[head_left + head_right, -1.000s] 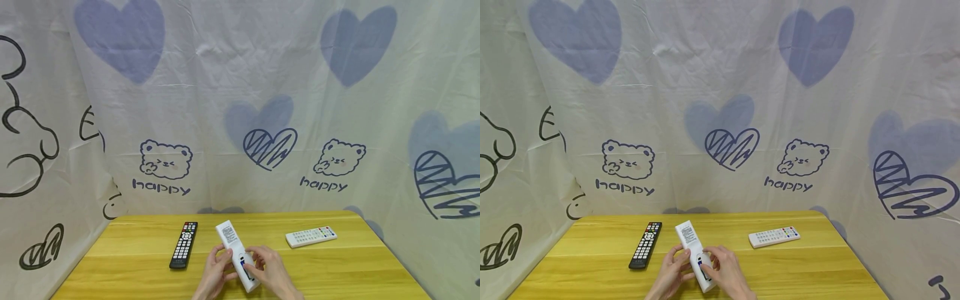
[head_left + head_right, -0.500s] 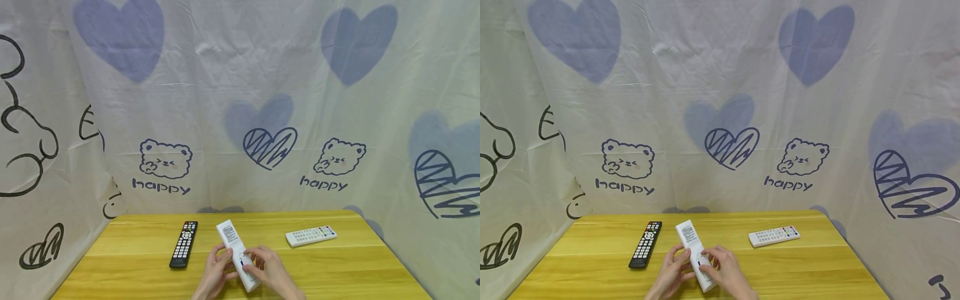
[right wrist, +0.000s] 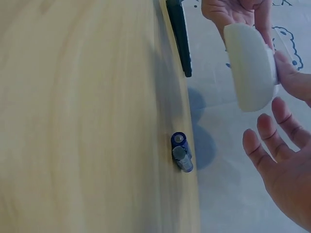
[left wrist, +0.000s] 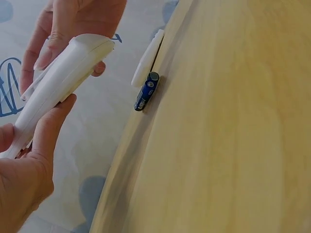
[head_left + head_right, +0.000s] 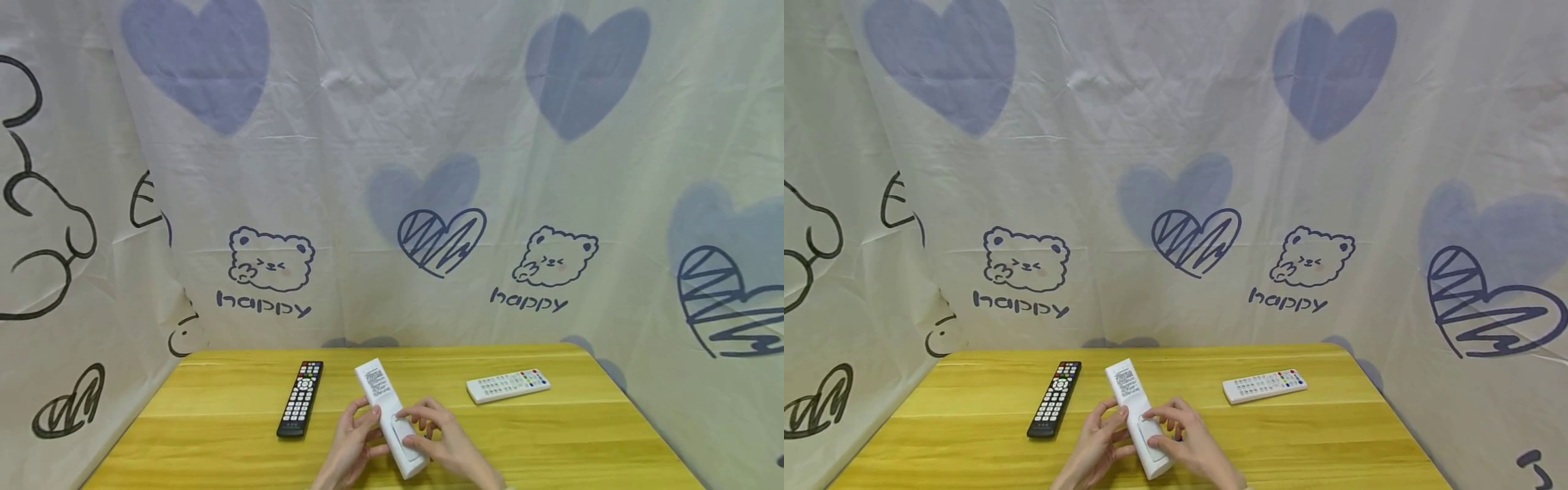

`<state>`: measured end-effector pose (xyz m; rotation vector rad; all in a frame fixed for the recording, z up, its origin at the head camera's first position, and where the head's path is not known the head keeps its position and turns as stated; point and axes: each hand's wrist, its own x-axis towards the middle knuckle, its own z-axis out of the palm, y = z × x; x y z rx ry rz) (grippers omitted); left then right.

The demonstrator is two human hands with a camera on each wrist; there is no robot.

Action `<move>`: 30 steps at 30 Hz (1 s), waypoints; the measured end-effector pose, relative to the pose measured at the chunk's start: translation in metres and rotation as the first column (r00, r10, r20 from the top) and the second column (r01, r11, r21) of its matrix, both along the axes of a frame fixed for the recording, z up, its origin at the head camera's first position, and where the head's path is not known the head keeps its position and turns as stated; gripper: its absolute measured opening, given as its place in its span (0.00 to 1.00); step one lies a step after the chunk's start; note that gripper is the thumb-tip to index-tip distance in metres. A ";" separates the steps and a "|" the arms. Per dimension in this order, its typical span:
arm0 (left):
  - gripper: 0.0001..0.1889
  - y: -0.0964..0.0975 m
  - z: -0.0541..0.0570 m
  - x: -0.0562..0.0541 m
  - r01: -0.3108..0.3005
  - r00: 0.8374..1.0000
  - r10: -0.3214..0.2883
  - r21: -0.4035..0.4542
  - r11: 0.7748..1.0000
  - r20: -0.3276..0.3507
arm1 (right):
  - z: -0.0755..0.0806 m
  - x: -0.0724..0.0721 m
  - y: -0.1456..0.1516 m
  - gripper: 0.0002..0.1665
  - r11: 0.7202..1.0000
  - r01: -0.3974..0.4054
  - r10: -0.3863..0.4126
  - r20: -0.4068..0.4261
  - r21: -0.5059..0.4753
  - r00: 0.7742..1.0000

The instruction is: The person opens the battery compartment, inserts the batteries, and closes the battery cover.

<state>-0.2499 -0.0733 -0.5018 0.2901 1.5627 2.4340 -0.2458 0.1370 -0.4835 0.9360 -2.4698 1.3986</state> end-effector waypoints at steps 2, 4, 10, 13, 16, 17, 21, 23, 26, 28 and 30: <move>0.30 0.000 0.000 0.000 0.003 1.000 -0.003 0.001 1.000 0.000 | -0.001 -0.001 0.001 0.19 1.000 0.000 0.000 0.009 0.005 1.000; 0.30 0.000 0.001 0.000 0.006 1.000 -0.006 -0.001 1.000 0.001 | -0.002 -0.001 0.002 0.19 1.000 -0.005 0.005 0.016 0.007 1.000; 0.30 0.000 0.002 0.000 0.021 1.000 -0.021 -0.004 1.000 0.002 | -0.004 -0.001 0.003 0.18 0.999 -0.038 0.038 -0.038 -0.004 0.999; 0.30 0.000 0.002 0.000 0.024 1.000 -0.024 -0.003 1.000 0.004 | -0.005 0.000 0.004 0.18 0.999 -0.051 0.051 -0.077 -0.001 0.996; 0.30 -0.001 0.002 0.000 0.028 1.000 -0.028 -0.003 1.000 0.003 | -0.006 0.000 0.005 0.19 0.998 -0.066 0.067 -0.126 0.012 0.990; 0.30 -0.001 0.002 0.000 0.029 1.000 -0.029 -0.003 1.000 0.003 | -0.007 -0.001 0.005 0.19 0.997 -0.069 0.071 -0.139 0.018 0.988; 0.30 -0.001 0.002 0.000 0.034 0.999 -0.034 -0.006 0.999 0.003 | -0.008 -0.002 0.005 0.20 0.996 -0.080 0.085 -0.220 0.035 0.972; 0.30 -0.001 0.002 0.000 0.037 0.999 -0.037 -0.006 0.999 0.002 | -0.008 -0.002 0.006 0.20 0.996 -0.084 0.092 -0.247 0.042 0.965; 0.30 -0.001 0.003 0.000 0.042 0.999 -0.042 -0.006 0.999 0.003 | -0.008 -0.002 0.006 0.21 0.995 -0.088 0.098 -0.251 0.054 0.963; 0.30 -0.001 0.003 0.000 0.046 0.999 -0.046 -0.010 0.999 0.002 | -0.008 -0.002 0.007 0.21 0.994 -0.086 0.100 -0.253 0.067 0.962; 0.30 -0.001 0.002 0.000 0.048 0.999 -0.048 -0.011 0.999 0.003 | -0.007 -0.002 0.008 0.22 0.993 -0.078 0.097 -0.259 0.083 0.961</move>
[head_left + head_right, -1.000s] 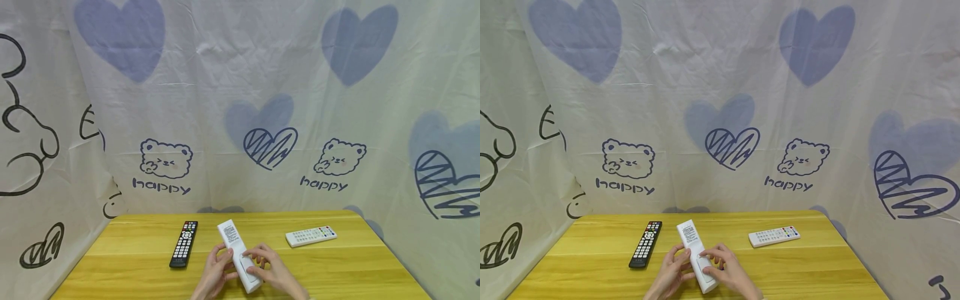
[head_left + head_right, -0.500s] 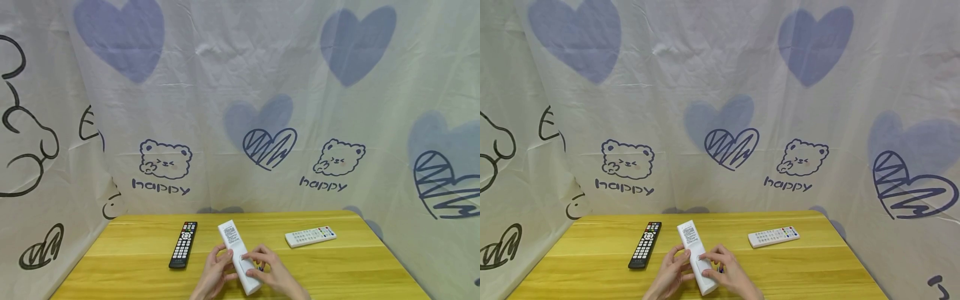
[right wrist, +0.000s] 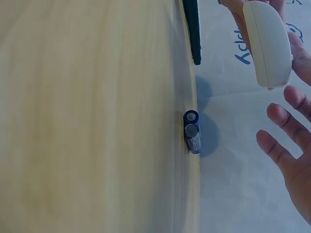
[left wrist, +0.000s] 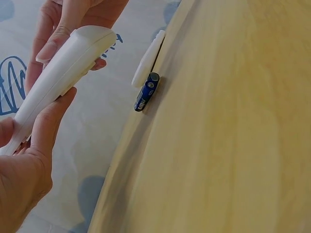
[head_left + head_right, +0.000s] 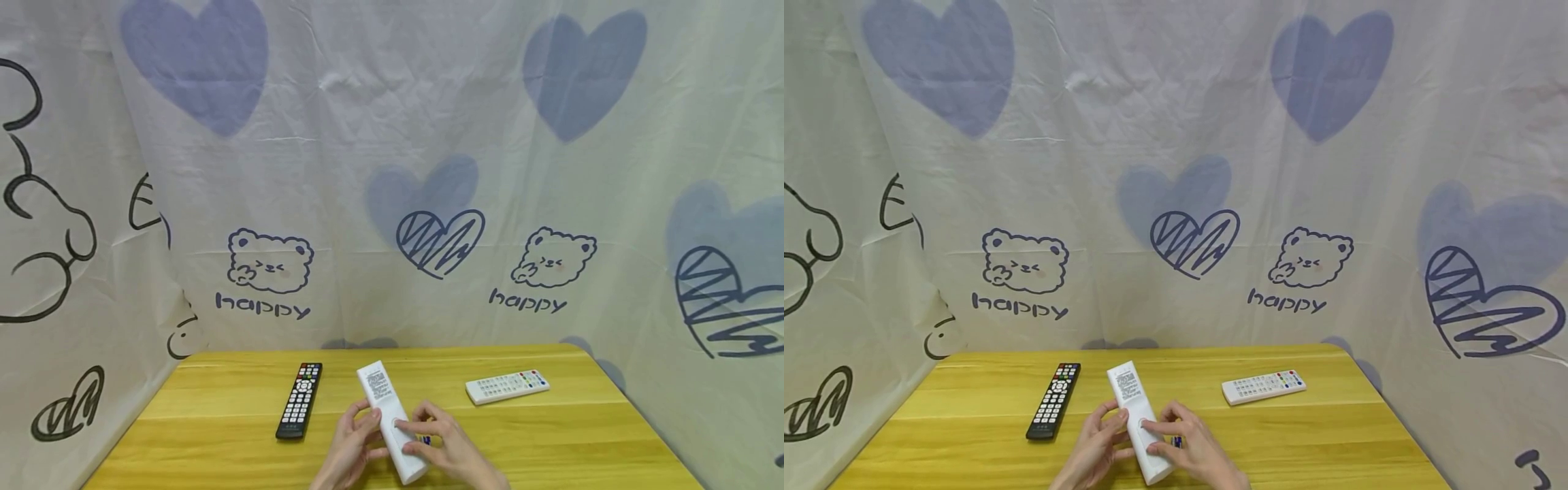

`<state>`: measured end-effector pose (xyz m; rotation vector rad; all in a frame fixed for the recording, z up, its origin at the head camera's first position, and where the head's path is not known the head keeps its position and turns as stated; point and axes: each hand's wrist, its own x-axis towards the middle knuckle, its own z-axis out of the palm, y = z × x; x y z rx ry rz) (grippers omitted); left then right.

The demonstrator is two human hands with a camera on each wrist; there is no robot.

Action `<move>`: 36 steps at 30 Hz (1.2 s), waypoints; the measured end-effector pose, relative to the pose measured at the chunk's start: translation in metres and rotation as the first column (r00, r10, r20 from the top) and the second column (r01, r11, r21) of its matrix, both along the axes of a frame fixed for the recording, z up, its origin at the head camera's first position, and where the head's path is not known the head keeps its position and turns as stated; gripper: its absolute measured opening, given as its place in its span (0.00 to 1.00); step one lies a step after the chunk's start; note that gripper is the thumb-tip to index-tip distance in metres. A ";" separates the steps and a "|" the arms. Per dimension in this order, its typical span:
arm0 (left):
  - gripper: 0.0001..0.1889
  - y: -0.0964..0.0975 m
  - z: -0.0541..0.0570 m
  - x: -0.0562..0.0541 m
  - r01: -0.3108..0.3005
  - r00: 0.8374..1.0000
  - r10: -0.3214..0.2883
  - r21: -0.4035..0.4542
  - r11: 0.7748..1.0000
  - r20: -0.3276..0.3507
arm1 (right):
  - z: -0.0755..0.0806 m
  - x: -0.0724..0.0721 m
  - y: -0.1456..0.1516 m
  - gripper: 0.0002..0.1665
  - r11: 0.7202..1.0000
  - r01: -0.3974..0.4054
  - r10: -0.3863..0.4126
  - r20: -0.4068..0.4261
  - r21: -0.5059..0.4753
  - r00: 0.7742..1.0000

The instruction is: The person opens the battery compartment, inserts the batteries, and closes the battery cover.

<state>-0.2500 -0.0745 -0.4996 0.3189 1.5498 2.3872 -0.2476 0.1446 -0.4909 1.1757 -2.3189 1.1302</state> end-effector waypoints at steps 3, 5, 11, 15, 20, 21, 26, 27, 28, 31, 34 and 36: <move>0.30 0.000 -0.001 0.000 0.003 1.000 -0.003 0.002 1.000 0.000 | 0.001 0.001 0.001 0.22 0.999 0.019 -0.019 -0.011 0.028 1.000; 0.30 0.001 -0.002 -0.001 0.006 1.000 -0.006 0.007 1.000 0.001 | 0.001 0.002 0.001 0.22 0.998 0.037 -0.036 -0.010 0.051 0.999; 0.29 0.001 -0.002 -0.001 0.014 1.000 -0.014 0.009 1.000 0.002 | 0.002 0.005 0.001 0.23 0.990 0.085 -0.086 0.000 0.115 0.996; 0.30 0.002 -0.002 0.000 0.018 1.000 -0.018 0.011 1.000 0.005 | 0.002 0.005 0.001 0.22 0.991 0.089 -0.089 -0.005 0.100 0.996; 0.32 0.002 -0.003 0.000 0.036 0.999 -0.036 0.020 0.999 -0.001 | 0.001 0.004 0.002 0.21 0.997 0.067 -0.068 0.006 0.038 0.998; 0.32 0.002 -0.003 -0.001 0.039 0.999 -0.039 0.023 0.999 -0.001 | 0.001 0.004 0.002 0.21 0.998 0.066 -0.066 0.018 0.021 0.998; 0.33 0.002 -0.004 -0.001 0.052 0.999 -0.052 0.031 0.998 0.004 | -0.001 0.004 0.004 0.17 0.994 0.081 -0.076 0.076 -0.067 0.994; 0.33 0.002 -0.004 -0.001 0.054 0.999 -0.054 0.028 0.998 0.004 | -0.001 0.004 0.004 0.17 0.993 0.084 -0.078 0.072 -0.082 0.994; 0.34 0.001 -0.004 -0.001 0.055 0.998 -0.055 0.026 0.998 0.006 | -0.001 0.004 0.004 0.16 0.992 0.085 -0.079 0.065 -0.097 0.995; 0.34 0.001 -0.005 -0.001 0.056 0.998 -0.056 0.017 0.998 0.011 | -0.001 0.003 0.005 0.15 0.986 0.080 -0.074 0.045 -0.146 0.996; 0.34 -0.001 -0.004 -0.002 0.051 0.999 -0.051 0.000 0.999 0.008 | -0.001 0.002 0.005 0.15 0.981 0.077 -0.073 0.031 -0.179 0.997; 0.35 -0.002 -0.004 -0.002 0.043 0.999 -0.043 -0.016 0.999 0.002 | 0.000 0.002 0.005 0.14 0.979 0.076 -0.073 0.025 -0.191 0.997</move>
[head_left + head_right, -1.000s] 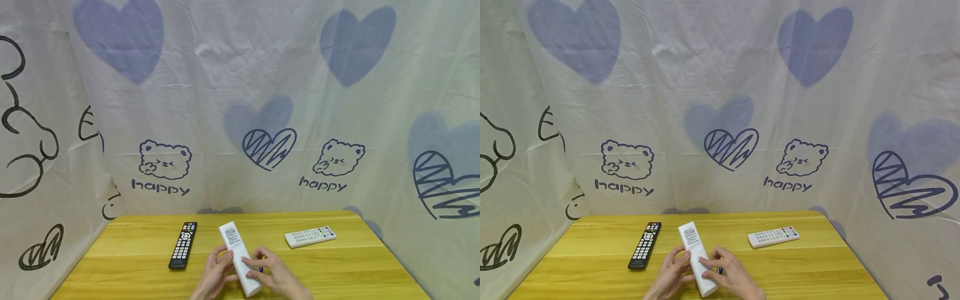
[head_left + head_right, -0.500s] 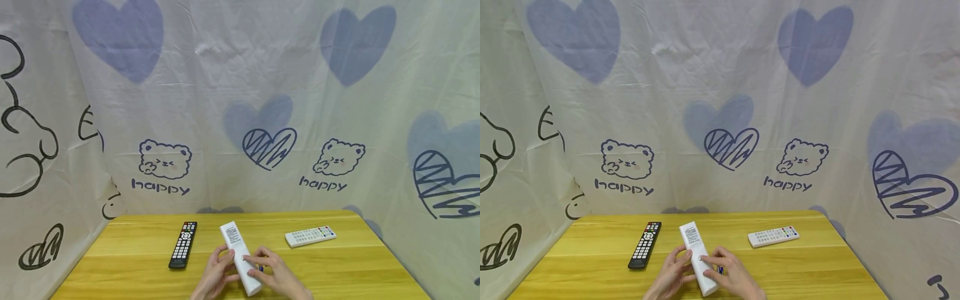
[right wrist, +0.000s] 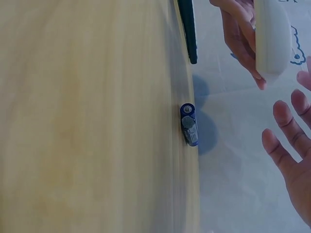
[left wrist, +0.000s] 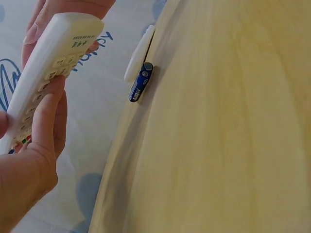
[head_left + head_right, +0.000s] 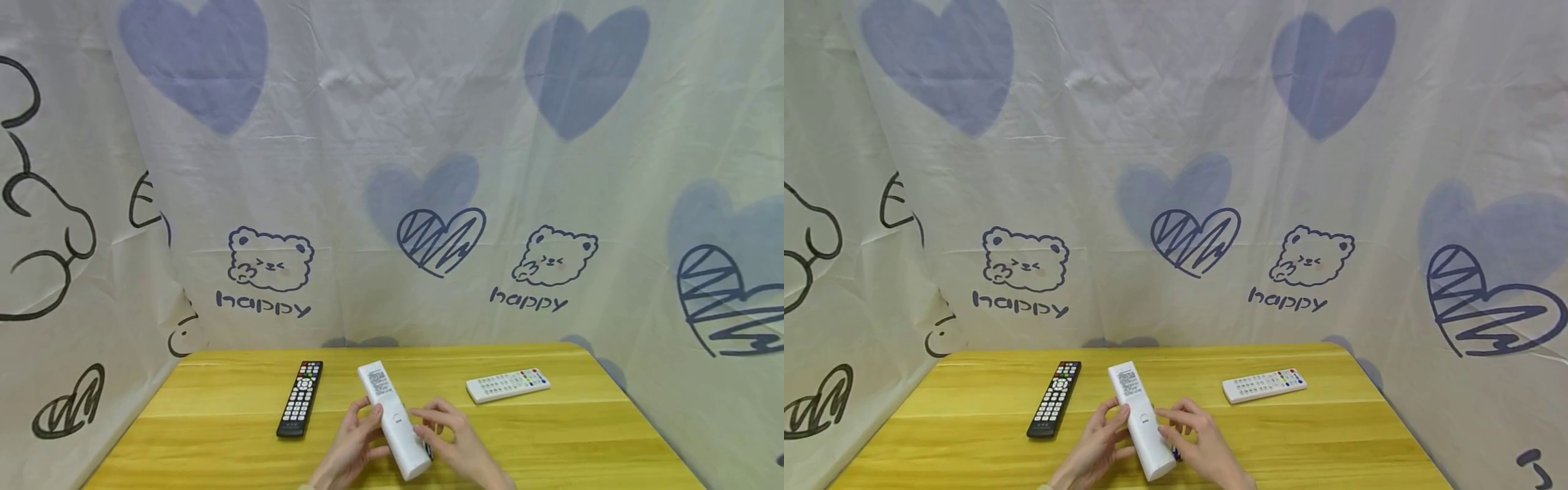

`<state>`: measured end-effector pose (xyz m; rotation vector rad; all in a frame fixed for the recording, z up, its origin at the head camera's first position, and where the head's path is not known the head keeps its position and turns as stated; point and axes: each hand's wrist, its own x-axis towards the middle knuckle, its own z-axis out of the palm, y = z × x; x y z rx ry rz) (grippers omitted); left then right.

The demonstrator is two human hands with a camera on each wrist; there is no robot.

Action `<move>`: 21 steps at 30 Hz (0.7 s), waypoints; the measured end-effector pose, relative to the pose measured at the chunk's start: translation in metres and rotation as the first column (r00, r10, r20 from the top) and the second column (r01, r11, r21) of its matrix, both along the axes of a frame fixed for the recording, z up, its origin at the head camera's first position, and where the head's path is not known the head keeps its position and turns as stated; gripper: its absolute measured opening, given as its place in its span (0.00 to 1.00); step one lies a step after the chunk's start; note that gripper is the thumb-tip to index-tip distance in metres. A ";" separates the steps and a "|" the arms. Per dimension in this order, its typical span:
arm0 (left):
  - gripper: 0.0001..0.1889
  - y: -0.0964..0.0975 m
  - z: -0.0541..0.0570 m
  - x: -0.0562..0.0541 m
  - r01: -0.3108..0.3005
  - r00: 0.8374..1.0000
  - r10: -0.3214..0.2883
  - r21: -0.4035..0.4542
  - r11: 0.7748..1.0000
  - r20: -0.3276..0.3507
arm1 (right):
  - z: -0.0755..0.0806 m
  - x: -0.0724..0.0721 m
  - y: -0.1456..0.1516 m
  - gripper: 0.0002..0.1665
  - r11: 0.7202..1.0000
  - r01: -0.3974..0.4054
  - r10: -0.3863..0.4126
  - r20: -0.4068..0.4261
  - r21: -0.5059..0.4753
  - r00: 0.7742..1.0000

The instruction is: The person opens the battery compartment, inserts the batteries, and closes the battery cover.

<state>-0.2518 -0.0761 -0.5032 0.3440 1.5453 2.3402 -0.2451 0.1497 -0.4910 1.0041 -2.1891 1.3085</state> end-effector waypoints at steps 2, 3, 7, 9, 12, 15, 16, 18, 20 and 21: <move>0.36 -0.001 0.001 0.000 -0.012 1.000 0.011 -0.019 1.000 -0.006 | 0.001 0.001 0.000 0.14 1.000 0.007 -0.007 -0.007 -0.004 1.000; 0.36 -0.001 0.001 -0.001 -0.020 1.000 0.019 -0.027 0.999 -0.006 | 0.001 0.001 0.001 0.14 1.000 0.011 -0.011 -0.006 -0.004 1.000; 0.35 -0.003 0.005 -0.002 -0.061 0.998 0.059 -0.076 0.995 -0.021 | 0.002 0.002 0.002 0.14 1.000 0.023 -0.023 0.002 -0.007 1.000; 0.35 -0.003 0.007 -0.003 -0.098 0.995 0.095 -0.118 0.988 -0.032 | 0.002 0.002 0.003 0.14 0.999 0.030 -0.030 0.003 -0.009 1.000; 0.35 -0.002 0.013 -0.003 -0.158 0.987 0.146 -0.203 0.966 -0.073 | 0.002 0.002 0.004 0.13 0.999 0.045 -0.045 -0.005 -0.012 0.999; 0.35 -0.001 0.017 -0.006 -0.203 0.976 0.175 -0.264 0.943 -0.126 | 0.002 0.002 0.005 0.13 0.998 0.056 -0.056 0.001 -0.012 0.998; 0.34 -0.001 0.017 -0.007 -0.213 0.974 0.179 -0.278 0.937 -0.141 | 0.002 0.002 0.006 0.13 0.998 0.057 -0.057 0.003 -0.013 0.998; 0.32 -0.001 0.018 -0.010 -0.231 0.968 0.188 -0.299 0.926 -0.168 | 0.002 0.002 0.006 0.13 0.998 0.056 -0.056 0.007 -0.013 0.998; 0.30 -0.002 0.019 -0.013 -0.251 0.963 0.201 -0.325 0.912 -0.180 | 0.002 0.002 0.006 0.13 0.998 0.055 -0.055 0.013 -0.012 0.998; 0.30 -0.002 0.019 -0.014 -0.264 0.960 0.208 -0.345 0.901 -0.190 | 0.002 0.002 0.006 0.13 0.998 0.056 -0.056 0.015 -0.011 0.998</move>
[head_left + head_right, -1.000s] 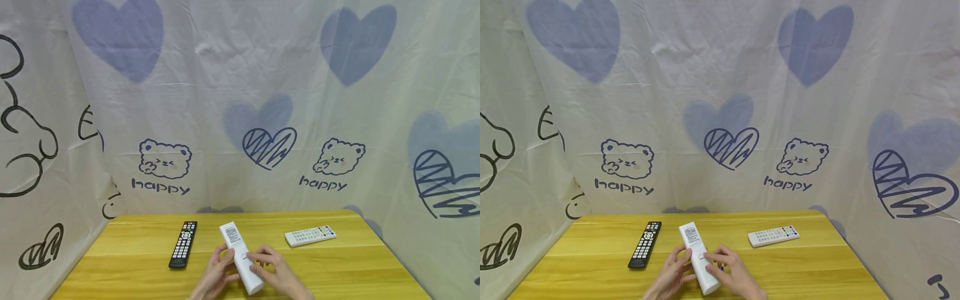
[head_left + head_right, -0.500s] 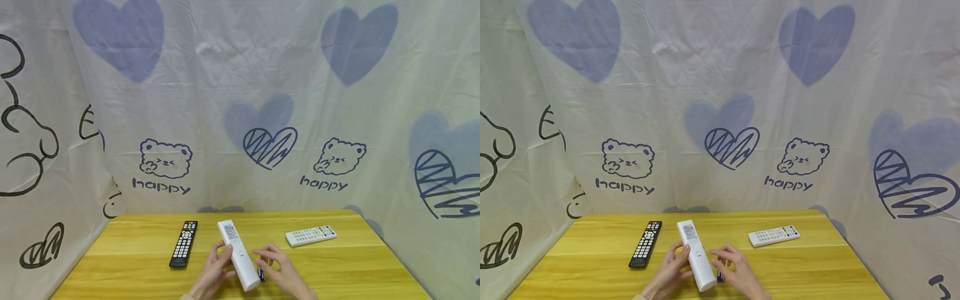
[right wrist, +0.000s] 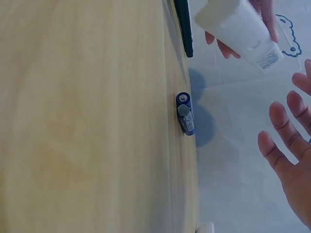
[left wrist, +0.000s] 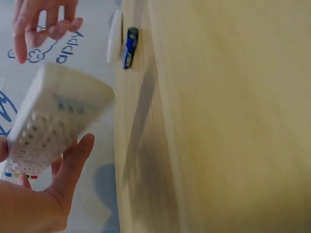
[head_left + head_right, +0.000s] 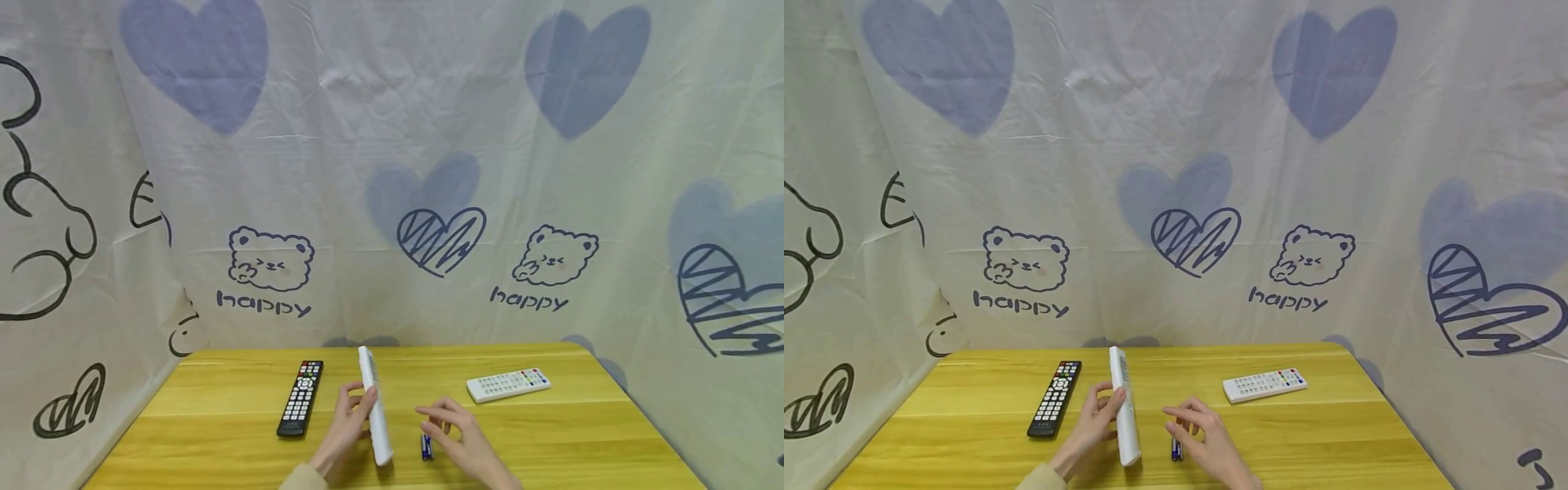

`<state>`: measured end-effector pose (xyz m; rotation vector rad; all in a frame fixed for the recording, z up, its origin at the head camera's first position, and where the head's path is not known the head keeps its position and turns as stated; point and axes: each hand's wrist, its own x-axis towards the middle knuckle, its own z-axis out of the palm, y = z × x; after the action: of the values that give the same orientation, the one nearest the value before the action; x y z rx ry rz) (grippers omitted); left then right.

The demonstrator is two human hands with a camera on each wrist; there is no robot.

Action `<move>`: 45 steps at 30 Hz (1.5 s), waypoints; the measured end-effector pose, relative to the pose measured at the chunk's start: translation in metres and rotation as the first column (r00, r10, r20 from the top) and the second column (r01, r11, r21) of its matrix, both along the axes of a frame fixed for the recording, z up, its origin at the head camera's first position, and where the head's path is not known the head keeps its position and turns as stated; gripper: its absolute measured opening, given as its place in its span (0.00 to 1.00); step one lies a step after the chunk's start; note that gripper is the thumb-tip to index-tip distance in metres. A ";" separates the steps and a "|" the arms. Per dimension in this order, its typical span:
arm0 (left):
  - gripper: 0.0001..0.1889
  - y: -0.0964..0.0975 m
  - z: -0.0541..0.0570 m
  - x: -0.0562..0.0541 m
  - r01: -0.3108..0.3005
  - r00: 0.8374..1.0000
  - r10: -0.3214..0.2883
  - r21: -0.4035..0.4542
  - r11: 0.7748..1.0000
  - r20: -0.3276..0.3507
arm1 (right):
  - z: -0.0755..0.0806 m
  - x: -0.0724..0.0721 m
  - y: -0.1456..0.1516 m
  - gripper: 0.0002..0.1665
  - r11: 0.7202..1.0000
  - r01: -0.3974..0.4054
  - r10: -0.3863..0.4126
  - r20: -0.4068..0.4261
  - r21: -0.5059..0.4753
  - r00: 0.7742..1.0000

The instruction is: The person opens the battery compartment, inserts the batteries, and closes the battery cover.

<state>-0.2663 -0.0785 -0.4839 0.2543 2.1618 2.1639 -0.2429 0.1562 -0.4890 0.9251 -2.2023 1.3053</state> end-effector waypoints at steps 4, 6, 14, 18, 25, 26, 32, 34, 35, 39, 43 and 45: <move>0.28 -0.003 0.002 -0.005 -0.053 0.998 0.050 -0.075 0.996 -0.047 | 0.000 0.000 0.000 0.13 1.000 -0.003 0.003 0.011 0.002 1.000; 0.26 -0.005 0.003 -0.008 -0.089 0.993 0.078 -0.122 0.988 -0.090 | 0.000 0.000 0.001 0.13 1.000 -0.006 0.006 0.020 0.002 1.000; 0.23 -0.010 0.002 -0.016 -0.183 0.978 0.147 -0.273 0.944 -0.148 | 0.000 0.001 0.002 0.13 1.000 -0.016 0.015 0.060 0.003 0.998; 0.24 -0.014 0.001 -0.021 -0.164 0.979 0.121 -0.277 0.947 -0.164 | 0.001 0.001 0.003 0.13 1.000 -0.021 0.021 0.059 0.004 0.998; 0.27 -0.020 -0.003 -0.027 -0.181 0.973 0.096 -0.435 0.882 -0.210 | -0.001 0.000 0.003 0.12 1.000 -0.025 0.024 0.057 0.004 0.998; 0.27 -0.019 -0.003 -0.028 -0.199 0.971 0.107 -0.472 0.859 -0.215 | -0.001 -0.001 0.003 0.12 1.000 -0.025 0.025 0.055 0.005 0.998; 0.25 -0.015 -0.008 -0.031 -0.358 0.928 0.207 -0.591 0.723 -0.308 | -0.003 -0.002 0.003 0.12 1.000 -0.027 0.026 0.050 0.016 0.998; 0.23 -0.014 -0.009 -0.033 -0.417 0.904 0.241 -0.614 0.670 -0.352 | -0.003 -0.002 0.004 0.13 0.999 -0.027 0.025 0.055 0.022 0.998; 0.22 -0.013 -0.011 -0.033 -0.444 0.892 0.253 -0.626 0.641 -0.374 | -0.003 -0.002 0.004 0.13 0.999 -0.027 0.025 0.057 0.023 0.998; 0.13 -0.013 -0.015 -0.037 -0.518 0.854 0.266 -0.683 0.515 -0.447 | -0.002 -0.002 0.004 0.13 0.999 -0.025 0.023 0.069 0.027 0.997; 0.10 -0.015 -0.019 -0.041 -0.557 0.830 0.251 -0.723 0.409 -0.498 | -0.002 -0.002 0.005 0.13 0.999 -0.024 0.021 0.073 0.030 0.997; 0.10 -0.016 -0.022 -0.044 -0.577 0.817 0.241 -0.730 0.367 -0.524 | -0.003 -0.002 0.005 0.13 0.999 -0.025 0.022 0.073 0.029 0.997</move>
<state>-0.3105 -0.0946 -0.5056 -0.0416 3.5082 0.7820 -0.2447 0.1615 -0.4916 0.9309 -2.2783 1.3402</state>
